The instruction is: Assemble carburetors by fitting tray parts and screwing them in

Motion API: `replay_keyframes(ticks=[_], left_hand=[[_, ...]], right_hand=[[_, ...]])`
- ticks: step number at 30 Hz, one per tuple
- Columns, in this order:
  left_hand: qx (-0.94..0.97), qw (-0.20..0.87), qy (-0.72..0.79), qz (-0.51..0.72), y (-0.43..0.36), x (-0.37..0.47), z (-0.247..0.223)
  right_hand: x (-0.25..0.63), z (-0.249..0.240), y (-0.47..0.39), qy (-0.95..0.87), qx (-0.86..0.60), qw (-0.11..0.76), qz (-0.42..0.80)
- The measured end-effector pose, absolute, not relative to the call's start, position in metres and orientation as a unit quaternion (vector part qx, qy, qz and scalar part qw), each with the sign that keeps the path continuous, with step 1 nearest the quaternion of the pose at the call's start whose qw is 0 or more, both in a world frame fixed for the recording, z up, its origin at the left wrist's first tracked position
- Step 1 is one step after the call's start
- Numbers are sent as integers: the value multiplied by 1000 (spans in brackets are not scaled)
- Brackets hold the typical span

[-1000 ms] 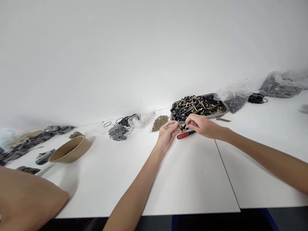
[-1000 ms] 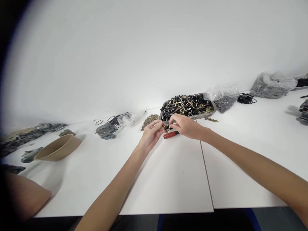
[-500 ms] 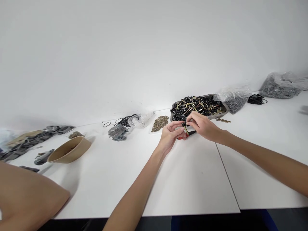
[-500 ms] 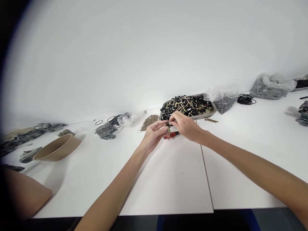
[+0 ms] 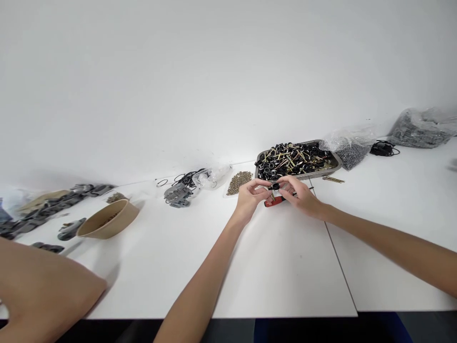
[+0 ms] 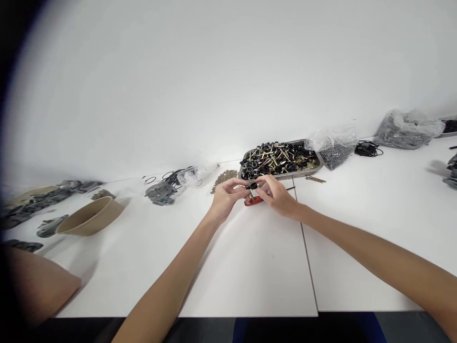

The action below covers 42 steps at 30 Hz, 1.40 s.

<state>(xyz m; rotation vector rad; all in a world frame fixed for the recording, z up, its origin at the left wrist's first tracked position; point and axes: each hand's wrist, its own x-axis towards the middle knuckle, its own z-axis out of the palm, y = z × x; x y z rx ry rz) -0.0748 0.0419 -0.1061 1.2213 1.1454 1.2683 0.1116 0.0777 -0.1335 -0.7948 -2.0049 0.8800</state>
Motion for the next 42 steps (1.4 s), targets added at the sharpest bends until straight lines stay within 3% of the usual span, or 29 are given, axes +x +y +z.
replay_keyframes(ticks=[6,14,20,30,42], left_hand=[[514,510,483,492,42,-68,-112],[476,532,465,522,43,-65,-111],[479,587,442,480,41,-63,-112],[501,598,440,445,43,-67,-112],[469,584,447,489,43,-67,-110]], right_hand=[[110,-153,77,-810,-279,435,277],[111,-147,80,-772,-309,461,311],[112,-144,75,-749,-319,496,303],[112,-144,75,-777,-305,472,284],[112,-149,80,-793,-303,428,310]])
